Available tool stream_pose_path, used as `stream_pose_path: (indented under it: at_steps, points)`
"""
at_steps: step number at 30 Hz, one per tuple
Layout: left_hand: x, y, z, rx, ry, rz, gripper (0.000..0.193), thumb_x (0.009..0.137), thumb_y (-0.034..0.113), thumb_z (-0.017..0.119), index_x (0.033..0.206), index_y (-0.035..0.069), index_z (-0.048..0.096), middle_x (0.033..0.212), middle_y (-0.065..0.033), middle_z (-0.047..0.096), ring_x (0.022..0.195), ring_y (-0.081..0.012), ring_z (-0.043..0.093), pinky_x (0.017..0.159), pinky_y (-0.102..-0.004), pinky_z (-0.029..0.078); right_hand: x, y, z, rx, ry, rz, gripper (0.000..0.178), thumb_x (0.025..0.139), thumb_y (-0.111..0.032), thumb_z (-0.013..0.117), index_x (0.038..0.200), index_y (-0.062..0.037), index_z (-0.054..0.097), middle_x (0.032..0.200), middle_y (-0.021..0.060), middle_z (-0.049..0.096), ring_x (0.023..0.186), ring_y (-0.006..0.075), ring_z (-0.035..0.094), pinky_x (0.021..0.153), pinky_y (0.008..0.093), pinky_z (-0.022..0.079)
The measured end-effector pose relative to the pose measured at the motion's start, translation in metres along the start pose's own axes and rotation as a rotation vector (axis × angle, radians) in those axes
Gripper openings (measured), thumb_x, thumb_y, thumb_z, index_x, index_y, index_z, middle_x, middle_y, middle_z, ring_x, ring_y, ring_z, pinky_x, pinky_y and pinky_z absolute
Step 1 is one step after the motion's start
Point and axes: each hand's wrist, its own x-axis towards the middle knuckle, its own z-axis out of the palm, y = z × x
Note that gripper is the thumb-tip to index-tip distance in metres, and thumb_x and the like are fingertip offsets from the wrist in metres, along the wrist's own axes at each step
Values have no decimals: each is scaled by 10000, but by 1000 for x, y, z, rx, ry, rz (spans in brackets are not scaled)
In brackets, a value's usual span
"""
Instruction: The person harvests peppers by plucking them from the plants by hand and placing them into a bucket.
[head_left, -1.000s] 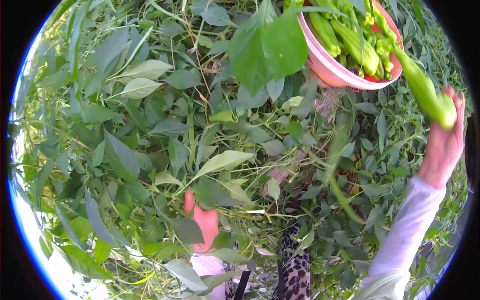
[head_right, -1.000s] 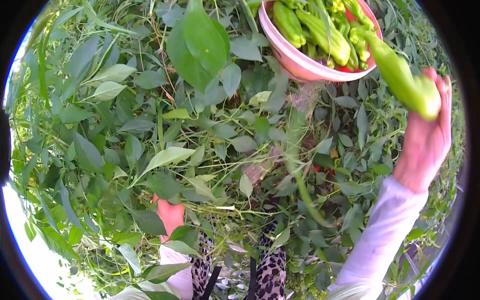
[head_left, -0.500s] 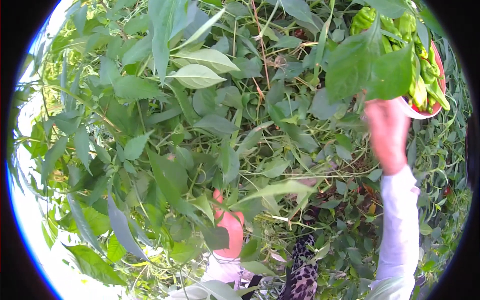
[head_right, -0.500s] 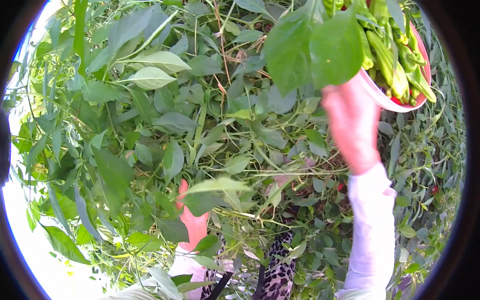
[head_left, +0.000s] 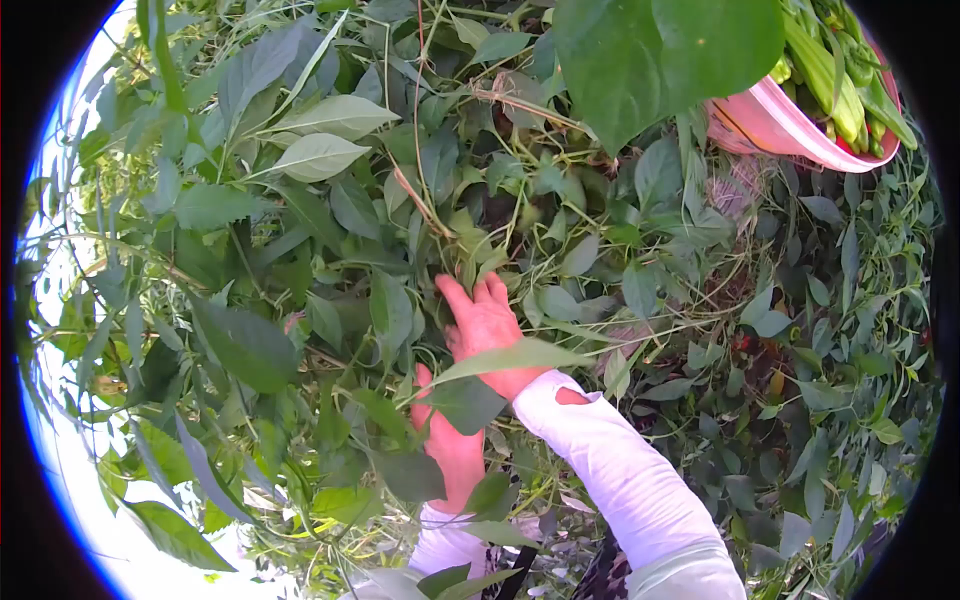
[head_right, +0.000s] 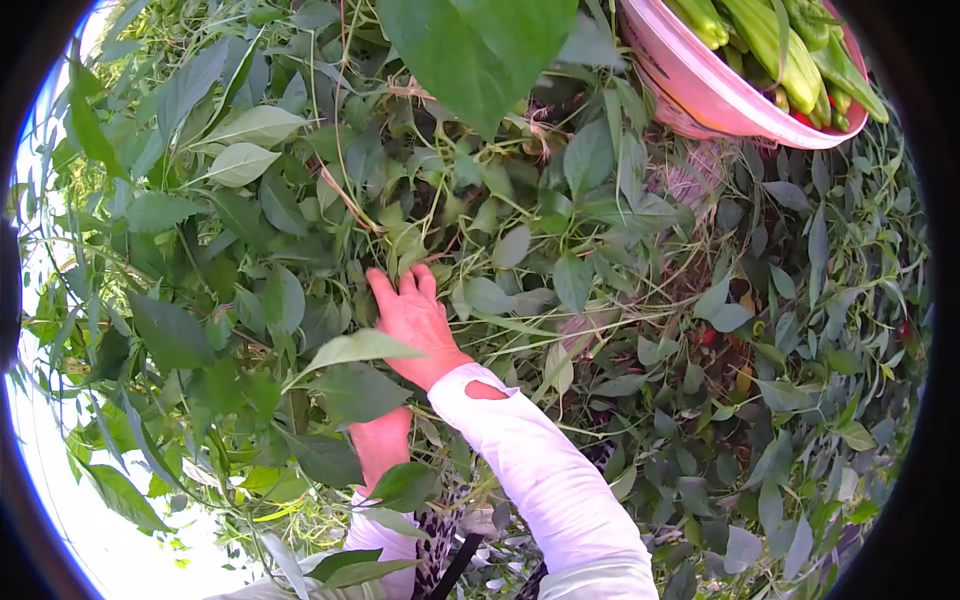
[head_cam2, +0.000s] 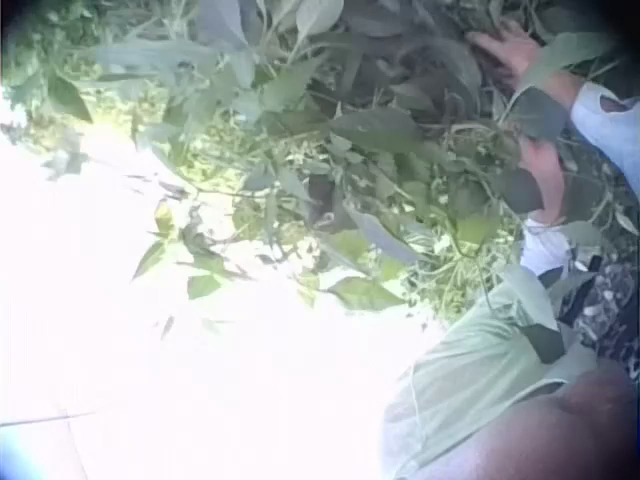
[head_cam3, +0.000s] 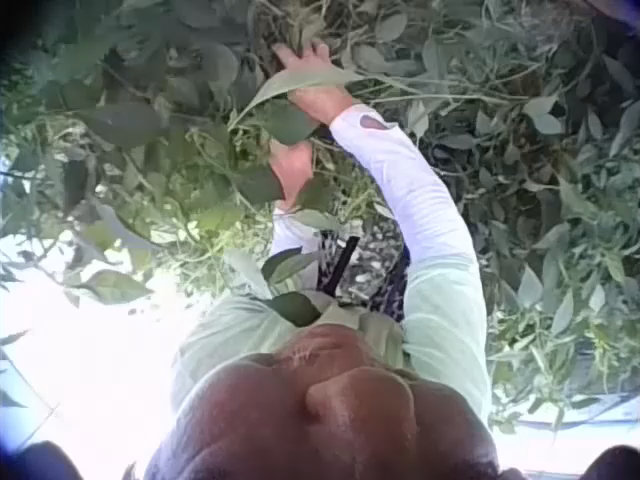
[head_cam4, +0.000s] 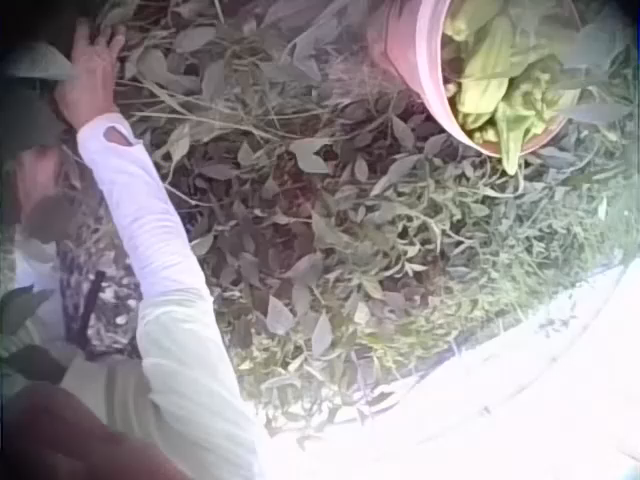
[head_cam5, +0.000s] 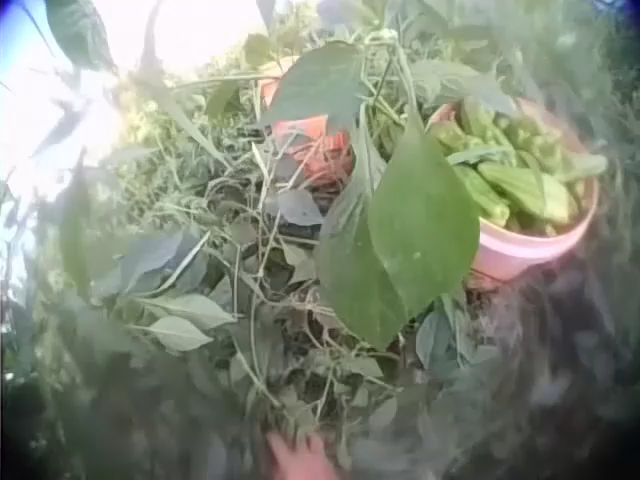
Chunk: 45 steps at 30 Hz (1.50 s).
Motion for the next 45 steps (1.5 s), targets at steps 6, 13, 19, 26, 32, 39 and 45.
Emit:
stream_pose_path:
  at_steps: [6, 13, 19, 26, 32, 39, 45]
  points:
    - [29, 36, 5, -1051, -15, -431, 572, 851, 46, 658, 1368, 54, 413, 1095, -102, 572, 953, -195, 572, 923, -319, 451, -35, 16, -41, 270, 276, -289, 406, 725, -8, 620, 1126, -67, 608, 1226, 235, 519, 1156, 415, 485, 980, 460, 427]
    - [13, 30, 1, -825, 1, -385, 461, 950, 227, 533, 1383, 124, 414, 1062, -71, 556, 934, -200, 547, 888, -369, 459, 21, 103, -132, -152, 309, 242, 458, 879, -330, 563, 1200, -3, 555, 1102, 238, 612, 1087, 395, 535, 944, 446, 427]
    - [37, -9, 2, -1010, -59, -321, 503, 925, 400, 511, 1356, 149, 449, 1332, -92, 470, 1202, -299, 460, 1022, -532, 359, -19, 100, -94, -239, 254, -46, 353, 769, -61, 614, 1107, 29, 565, 967, 230, 623, 920, 400, 572, 846, 461, 465]
    - [39, -24, -3, -420, -77, 66, 511, 912, 383, 561, 1317, 86, 469, 1307, -96, 497, 1174, -325, 492, 1029, -550, 353, -32, 82, -81, 82, 369, 10, 371, 824, -2, 533, 1195, 4, 541, 1024, 213, 626, 918, 341, 604, 819, 396, 492]
    - [47, -20, -2, -1082, -203, -386, 414, 917, 340, 572, 1238, 83, 526, 1206, -108, 575, 1127, -308, 528, 1015, -545, 370, 4, 124, -119, 857, 612, 372, 376, 870, 26, 437, 1227, 40, 553, 1137, 161, 619, 994, 210, 606, 905, 299, 472]
    - [46, 10, 5, -1204, -63, -564, 338, 911, 329, 564, 1154, 96, 582, 1153, -96, 605, 1076, -300, 543, 973, -515, 394, 14, 174, -137, -157, 422, 386, 619, 846, -350, 571, 1354, -31, 416, 1213, 256, 558, 1119, 421, 536, 981, 411, 410]
    - [49, 4, 3, -1123, -71, -487, 325, 928, 329, 547, 1152, 96, 581, 1146, -89, 607, 1065, -287, 554, 965, -519, 406, -62, 122, -67, 620, 383, 635, 640, 900, -495, 522, 1337, -31, 464, 1208, 185, 581, 1143, 264, 525, 992, 368, 381]
